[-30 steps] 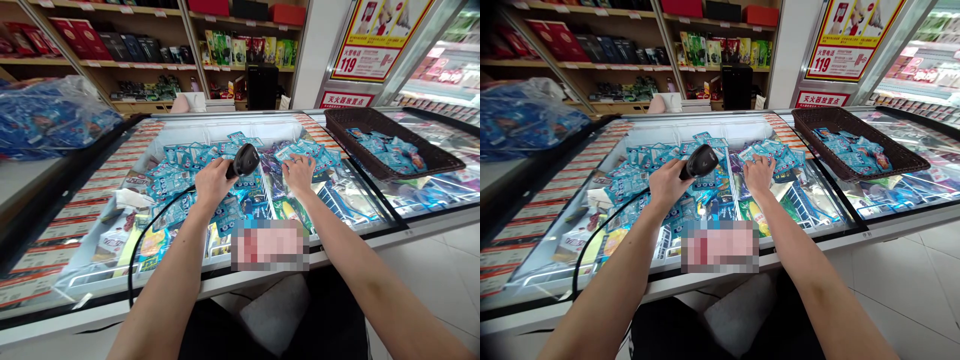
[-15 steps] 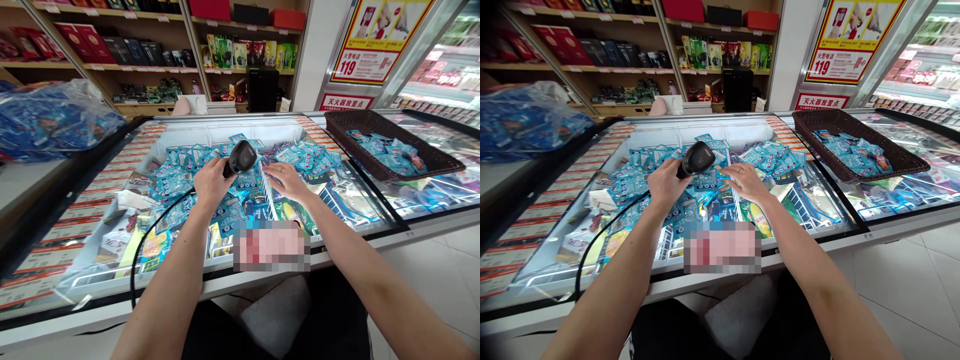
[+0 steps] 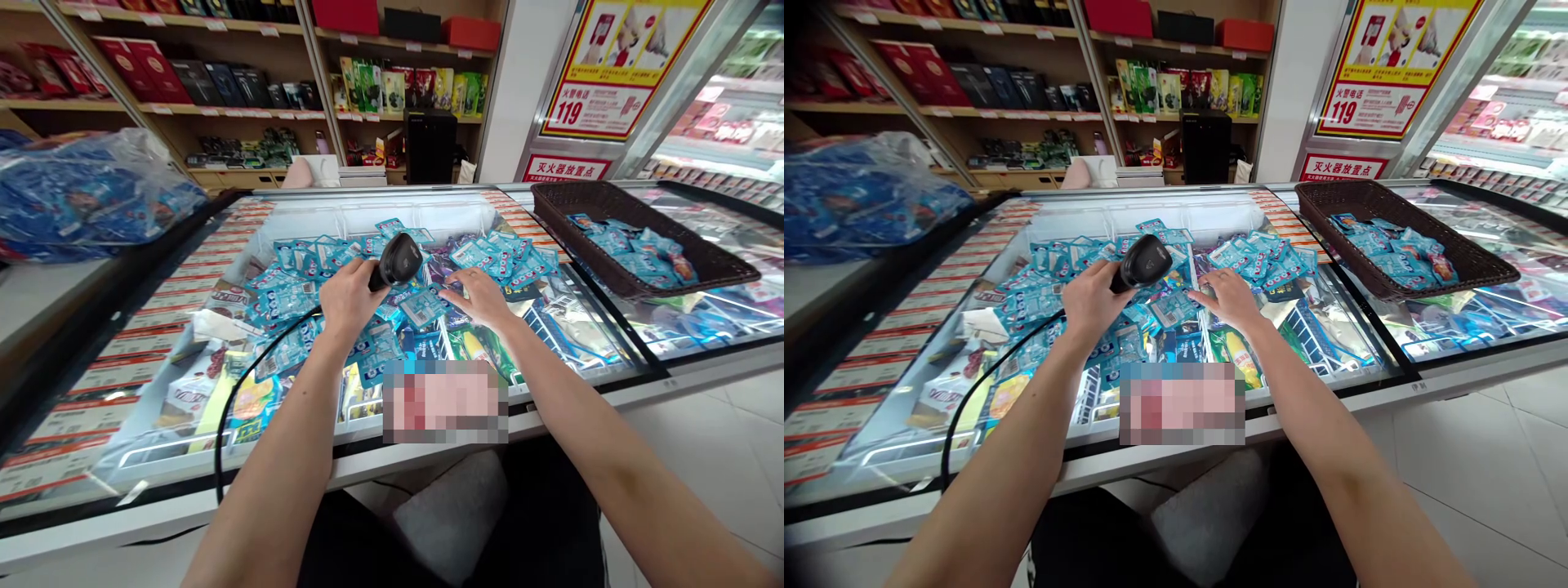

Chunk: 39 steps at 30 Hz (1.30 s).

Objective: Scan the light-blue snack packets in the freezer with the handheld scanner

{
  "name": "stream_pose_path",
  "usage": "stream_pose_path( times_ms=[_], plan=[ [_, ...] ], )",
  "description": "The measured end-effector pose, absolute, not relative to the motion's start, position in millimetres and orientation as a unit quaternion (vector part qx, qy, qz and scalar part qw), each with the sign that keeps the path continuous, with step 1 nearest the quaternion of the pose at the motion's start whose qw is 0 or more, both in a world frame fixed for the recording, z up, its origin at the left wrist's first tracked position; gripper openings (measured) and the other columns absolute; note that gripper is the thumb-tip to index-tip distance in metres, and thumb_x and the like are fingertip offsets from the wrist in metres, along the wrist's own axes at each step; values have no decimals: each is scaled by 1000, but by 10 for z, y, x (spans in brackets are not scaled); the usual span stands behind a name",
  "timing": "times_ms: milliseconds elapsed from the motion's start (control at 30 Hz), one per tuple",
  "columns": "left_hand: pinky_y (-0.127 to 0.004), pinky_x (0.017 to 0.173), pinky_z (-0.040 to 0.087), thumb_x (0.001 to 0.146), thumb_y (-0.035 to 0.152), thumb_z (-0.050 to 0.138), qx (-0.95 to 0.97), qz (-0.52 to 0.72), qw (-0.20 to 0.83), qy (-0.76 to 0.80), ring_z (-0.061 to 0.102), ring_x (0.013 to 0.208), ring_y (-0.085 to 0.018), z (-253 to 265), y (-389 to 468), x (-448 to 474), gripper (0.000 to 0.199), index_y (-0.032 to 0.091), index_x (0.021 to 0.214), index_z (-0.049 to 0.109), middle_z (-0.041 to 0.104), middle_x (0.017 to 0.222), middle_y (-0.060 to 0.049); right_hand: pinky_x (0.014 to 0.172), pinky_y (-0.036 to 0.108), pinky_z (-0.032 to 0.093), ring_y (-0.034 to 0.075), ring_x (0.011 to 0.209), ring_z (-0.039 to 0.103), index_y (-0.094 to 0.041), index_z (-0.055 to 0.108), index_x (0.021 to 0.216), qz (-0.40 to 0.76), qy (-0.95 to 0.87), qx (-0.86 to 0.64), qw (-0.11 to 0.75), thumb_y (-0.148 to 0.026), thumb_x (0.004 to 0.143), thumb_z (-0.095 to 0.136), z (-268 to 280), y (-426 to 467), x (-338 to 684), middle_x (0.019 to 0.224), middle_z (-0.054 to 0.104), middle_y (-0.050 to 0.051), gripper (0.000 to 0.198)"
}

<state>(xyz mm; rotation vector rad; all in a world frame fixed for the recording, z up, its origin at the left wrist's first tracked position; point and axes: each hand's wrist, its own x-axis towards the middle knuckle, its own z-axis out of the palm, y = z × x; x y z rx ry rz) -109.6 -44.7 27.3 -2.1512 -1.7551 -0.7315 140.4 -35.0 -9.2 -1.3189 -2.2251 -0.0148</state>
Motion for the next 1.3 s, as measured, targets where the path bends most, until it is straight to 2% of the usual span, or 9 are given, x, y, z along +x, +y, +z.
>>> stream_pose_path(
  times_ms=[100, 200, 400, 500, 633, 733, 833, 1000, 1300],
  plan=[
    [-28, 61, 35, 78, 42, 53, -743, -244, 137, -608, 59, 90, -22, 268, -447, -1091, 33, 25, 106, 58, 63, 94, -4, 95, 46, 37, 28, 116, 43, -27, 45, 130, -11, -838, -492, 235, -70, 77, 42, -94, -365, 1398, 125, 54, 6, 68],
    [-28, 60, 35, 77, 42, 53, -745, -236, 147, -607, 59, 89, -22, 266, -446, -1087, 32, 25, 105, 59, 63, 93, -4, 97, 48, 34, 30, 120, 38, -33, 32, 138, 4, -853, -480, 205, -70, 76, 45, -84, -383, 1393, 133, 48, 3, 74],
    [-28, 59, 35, 77, 42, 53, -748, -230, 152, -604, 60, 88, -22, 261, -442, -1085, 34, 24, 106, 58, 63, 92, -4, 98, 47, 32, 27, 116, 40, -37, 19, 142, 117, -859, -453, 210, -56, 80, 55, -54, -387, 1409, 124, 53, 4, 74],
    [-28, 60, 35, 77, 41, 53, -748, -235, 153, -601, 59, 88, -22, 254, -441, -1083, 33, 25, 105, 59, 63, 93, -4, 95, 47, 34, 27, 113, 44, -31, 26, 141, 177, -831, -473, 234, -51, 75, 62, -56, -364, 1418, 117, 55, 7, 78],
    [-28, 61, 36, 77, 41, 54, -746, -238, 151, -604, 59, 90, -22, 258, -440, -1087, 33, 25, 106, 59, 63, 95, -4, 80, 40, 44, 22, 90, 54, -23, 39, 129, 232, -769, -507, 312, -47, 70, 67, -72, -329, 1435, 105, 56, 7, 70],
    [-28, 61, 36, 77, 42, 54, -742, -242, 148, -607, 59, 90, -23, 267, -439, -1097, 34, 24, 105, 59, 63, 95, -4, 70, 37, 46, 20, 77, 55, -22, 42, 120, 217, -726, -538, 369, -47, 68, 68, -87, -304, 1451, 93, 56, 4, 64],
    [-29, 60, 35, 77, 43, 54, -744, -246, 148, -603, 59, 90, -23, 270, -440, -1102, 33, 25, 105, 58, 63, 95, -4, 67, 37, 45, 19, 71, 54, -22, 44, 114, 185, -696, -559, 410, -48, 70, 64, -104, -269, 1473, 82, 55, 1, 55],
    [-28, 61, 35, 78, 43, 53, -749, -229, 135, -607, 59, 90, -22, 271, -451, -1088, 33, 25, 105, 58, 62, 94, -4, 70, 40, 46, 19, 65, 54, -20, 47, 106, 136, -658, -586, 453, -48, 77, 54, -138, -196, 1522, 67, 52, -1, 41],
    [-28, 63, 37, 79, 43, 51, -774, -233, 132, -574, 58, 92, -23, 259, -461, -1081, 34, 26, 107, 59, 62, 96, -5, 63, 40, 53, 19, 65, 56, -20, 46, 107, 153, -582, -611, 514, -48, 78, 53, -186, -114, 1627, 67, 51, 0, 41]
  ],
)
